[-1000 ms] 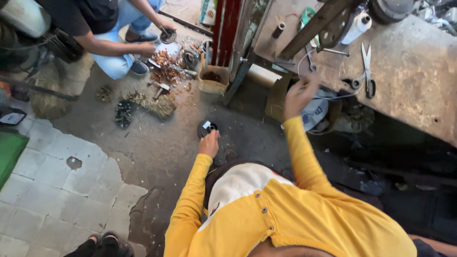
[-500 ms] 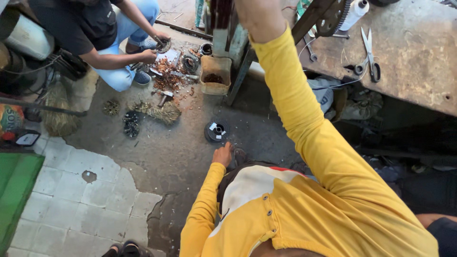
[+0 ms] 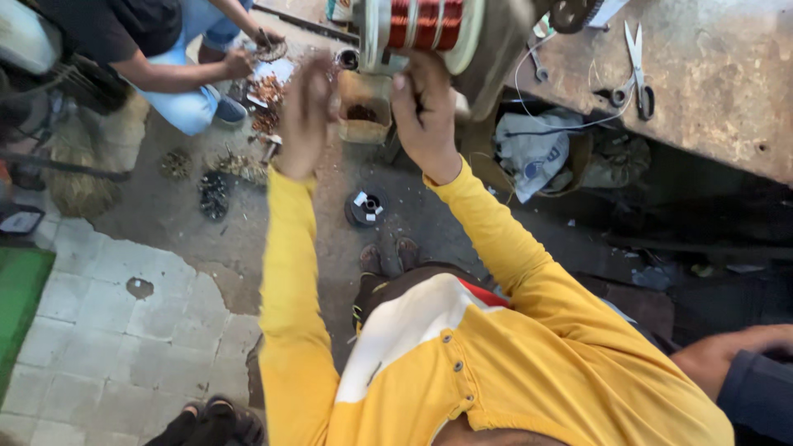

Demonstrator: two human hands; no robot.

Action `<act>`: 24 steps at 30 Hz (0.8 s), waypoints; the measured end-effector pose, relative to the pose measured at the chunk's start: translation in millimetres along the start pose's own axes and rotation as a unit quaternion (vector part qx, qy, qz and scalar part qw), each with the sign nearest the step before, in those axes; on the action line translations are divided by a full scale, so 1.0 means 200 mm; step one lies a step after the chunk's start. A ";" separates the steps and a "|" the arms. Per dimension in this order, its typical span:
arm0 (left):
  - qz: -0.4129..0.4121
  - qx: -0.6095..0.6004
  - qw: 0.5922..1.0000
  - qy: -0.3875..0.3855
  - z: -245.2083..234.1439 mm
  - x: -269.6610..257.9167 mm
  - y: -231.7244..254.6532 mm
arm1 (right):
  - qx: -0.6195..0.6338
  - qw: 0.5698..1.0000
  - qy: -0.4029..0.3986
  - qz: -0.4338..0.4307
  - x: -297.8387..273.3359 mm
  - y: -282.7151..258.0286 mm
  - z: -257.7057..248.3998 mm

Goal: The person operates a hand-cranked winding machine to wrap copper wire onto a bobbin. They periodically stop to tie and trim the wire with scissors, then resume cranking to continue winding.

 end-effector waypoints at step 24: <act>0.029 0.138 0.987 -0.071 0.23 0.08 0.69 | -0.083 0.964 -0.248 0.056 -0.73 0.38 -0.09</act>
Point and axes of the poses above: each hand's wrist, its own x-axis towards the middle knuckle, its own z-axis out of the palm, y = z × x, the point moved 5 cm from there along x, towards the middle knuckle, and after that the axes turned 5 degrees about -y, right-handed, at the moved point
